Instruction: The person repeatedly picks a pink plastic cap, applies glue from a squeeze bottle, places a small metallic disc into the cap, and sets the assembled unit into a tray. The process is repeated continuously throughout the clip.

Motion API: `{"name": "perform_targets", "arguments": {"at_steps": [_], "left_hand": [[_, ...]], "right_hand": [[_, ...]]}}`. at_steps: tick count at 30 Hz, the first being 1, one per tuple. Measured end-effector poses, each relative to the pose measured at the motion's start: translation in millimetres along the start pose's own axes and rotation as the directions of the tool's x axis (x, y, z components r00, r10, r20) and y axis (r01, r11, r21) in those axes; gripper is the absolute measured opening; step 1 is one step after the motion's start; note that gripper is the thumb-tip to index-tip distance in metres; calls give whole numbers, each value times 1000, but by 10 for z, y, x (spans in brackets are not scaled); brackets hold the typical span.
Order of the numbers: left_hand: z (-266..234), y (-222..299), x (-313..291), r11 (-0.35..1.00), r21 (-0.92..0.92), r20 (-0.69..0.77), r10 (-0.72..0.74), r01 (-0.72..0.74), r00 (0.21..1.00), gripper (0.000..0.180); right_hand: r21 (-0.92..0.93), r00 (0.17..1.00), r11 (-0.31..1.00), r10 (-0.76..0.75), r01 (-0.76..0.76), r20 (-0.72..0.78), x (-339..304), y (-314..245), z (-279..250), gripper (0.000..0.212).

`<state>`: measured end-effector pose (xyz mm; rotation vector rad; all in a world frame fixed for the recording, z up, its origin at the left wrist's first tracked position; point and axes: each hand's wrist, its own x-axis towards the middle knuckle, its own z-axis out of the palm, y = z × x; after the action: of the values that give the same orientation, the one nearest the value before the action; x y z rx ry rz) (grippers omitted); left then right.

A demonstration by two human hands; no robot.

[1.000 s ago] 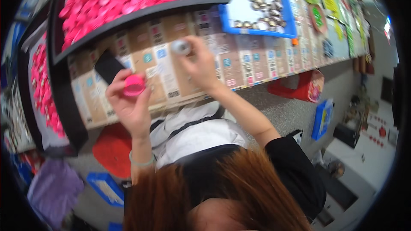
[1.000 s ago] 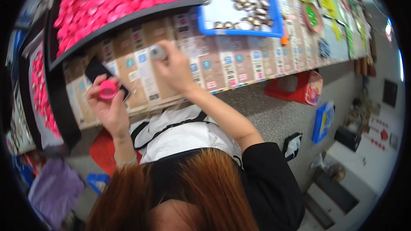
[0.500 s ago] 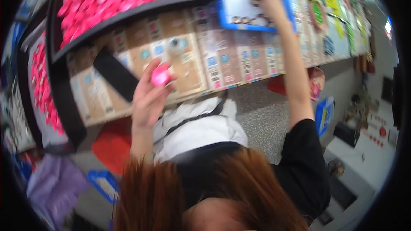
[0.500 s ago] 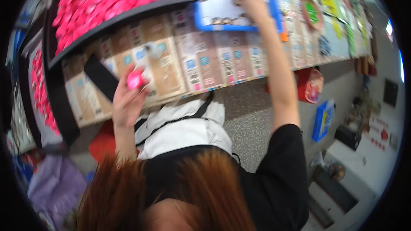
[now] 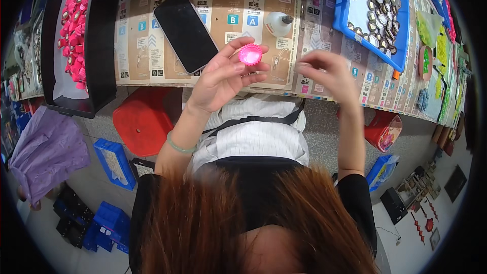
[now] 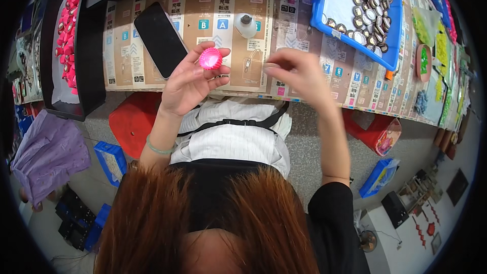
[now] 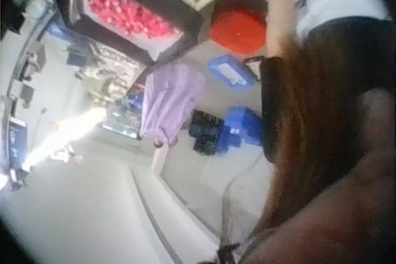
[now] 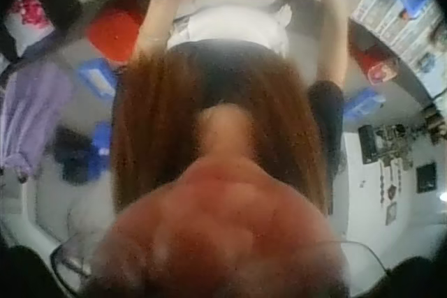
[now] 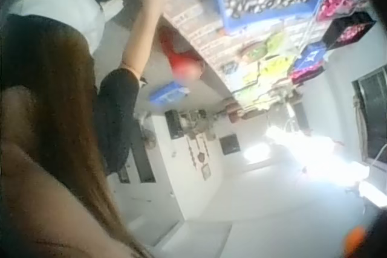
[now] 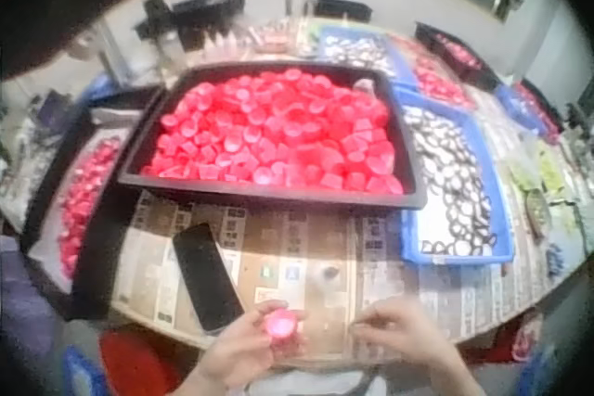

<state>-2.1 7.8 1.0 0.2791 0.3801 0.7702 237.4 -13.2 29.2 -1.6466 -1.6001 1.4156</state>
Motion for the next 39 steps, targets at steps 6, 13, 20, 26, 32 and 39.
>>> {"name": "perform_targets", "arguments": {"at_steps": [6, 13, 20, 26, 32, 39], "left_hand": [[-109, -8, -12, 998, -65, -94, 14, -20, 996, 44], [-171, -9, -81, 999, -44, -122, 0, -6, 993, 43], [-133, -43, -72, 1000, 2, -139, 8, -7, 990, 40], [-109, -77, -75, 998, -67, -94, -24, 18, 995, 37], [-11, -100, -83, 1000, 6, -77, 3, -2, 997, 38], [34, -85, -91, 993, 117, -63, 23, -16, 998, 37]], "right_hand": [[-467, 806, 856, -431, 222, -406, 169, 199, 604, 22], [-371, 861, 908, -338, 193, -379, 14, 26, 614, 36], [-424, 818, 886, -381, 190, -431, -6, 160, 787, 26], [-27, 805, 945, -292, 325, -516, -40, -84, 727, 19], [-201, 760, 867, -498, 457, -417, -7, -380, 763, 21], [-277, 714, 822, -569, 497, -408, 26, -372, 800, 22]]}}
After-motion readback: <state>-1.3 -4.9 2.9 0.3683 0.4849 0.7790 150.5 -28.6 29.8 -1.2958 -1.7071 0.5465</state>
